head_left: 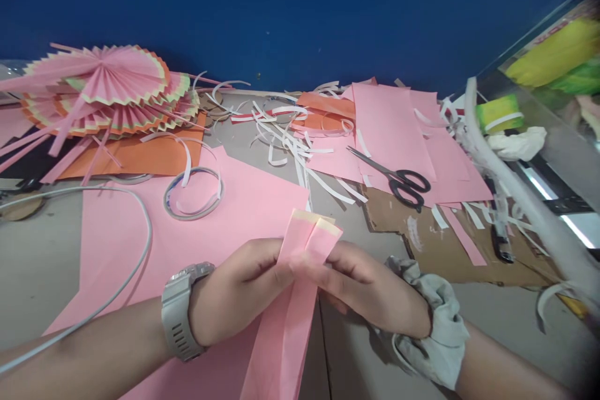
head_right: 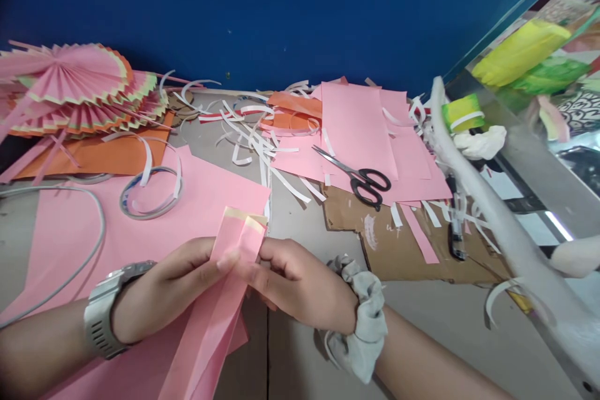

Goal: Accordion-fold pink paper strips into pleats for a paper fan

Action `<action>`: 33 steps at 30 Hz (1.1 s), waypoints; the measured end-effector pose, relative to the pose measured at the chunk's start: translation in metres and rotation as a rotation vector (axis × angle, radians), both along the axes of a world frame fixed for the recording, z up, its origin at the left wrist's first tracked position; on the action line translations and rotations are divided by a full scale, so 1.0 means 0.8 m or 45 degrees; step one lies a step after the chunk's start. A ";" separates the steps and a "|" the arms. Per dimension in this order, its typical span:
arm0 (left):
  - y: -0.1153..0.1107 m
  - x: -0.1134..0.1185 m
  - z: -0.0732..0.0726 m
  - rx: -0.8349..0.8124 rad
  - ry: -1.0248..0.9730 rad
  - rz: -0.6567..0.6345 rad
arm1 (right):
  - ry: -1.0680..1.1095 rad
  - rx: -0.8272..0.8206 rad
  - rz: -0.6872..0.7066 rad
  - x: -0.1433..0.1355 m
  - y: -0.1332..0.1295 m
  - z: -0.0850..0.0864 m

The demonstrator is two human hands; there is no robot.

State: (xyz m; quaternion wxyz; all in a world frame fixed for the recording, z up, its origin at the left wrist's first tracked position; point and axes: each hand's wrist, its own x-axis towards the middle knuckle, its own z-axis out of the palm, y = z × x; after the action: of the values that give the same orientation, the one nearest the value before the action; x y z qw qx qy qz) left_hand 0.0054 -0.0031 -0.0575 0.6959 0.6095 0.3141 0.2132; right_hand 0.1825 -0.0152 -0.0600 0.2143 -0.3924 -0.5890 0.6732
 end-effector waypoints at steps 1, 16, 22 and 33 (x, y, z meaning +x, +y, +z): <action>-0.001 -0.001 -0.001 0.034 0.039 0.031 | -0.016 0.020 0.006 -0.001 -0.001 -0.001; 0.004 0.004 -0.001 0.161 0.145 0.109 | -0.155 0.278 0.158 -0.007 0.000 -0.003; 0.005 0.007 -0.002 0.136 0.210 0.155 | -0.194 0.281 0.174 -0.008 -0.001 -0.002; 0.008 0.000 -0.010 -0.029 0.142 0.272 | -0.224 0.360 0.249 -0.009 -0.002 -0.007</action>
State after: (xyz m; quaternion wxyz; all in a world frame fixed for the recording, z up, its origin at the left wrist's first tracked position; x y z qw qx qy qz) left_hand 0.0052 0.0035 -0.0658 0.6576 0.5755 0.4179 0.2484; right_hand 0.1751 -0.0164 -0.0653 0.1487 -0.3566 -0.7296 0.5643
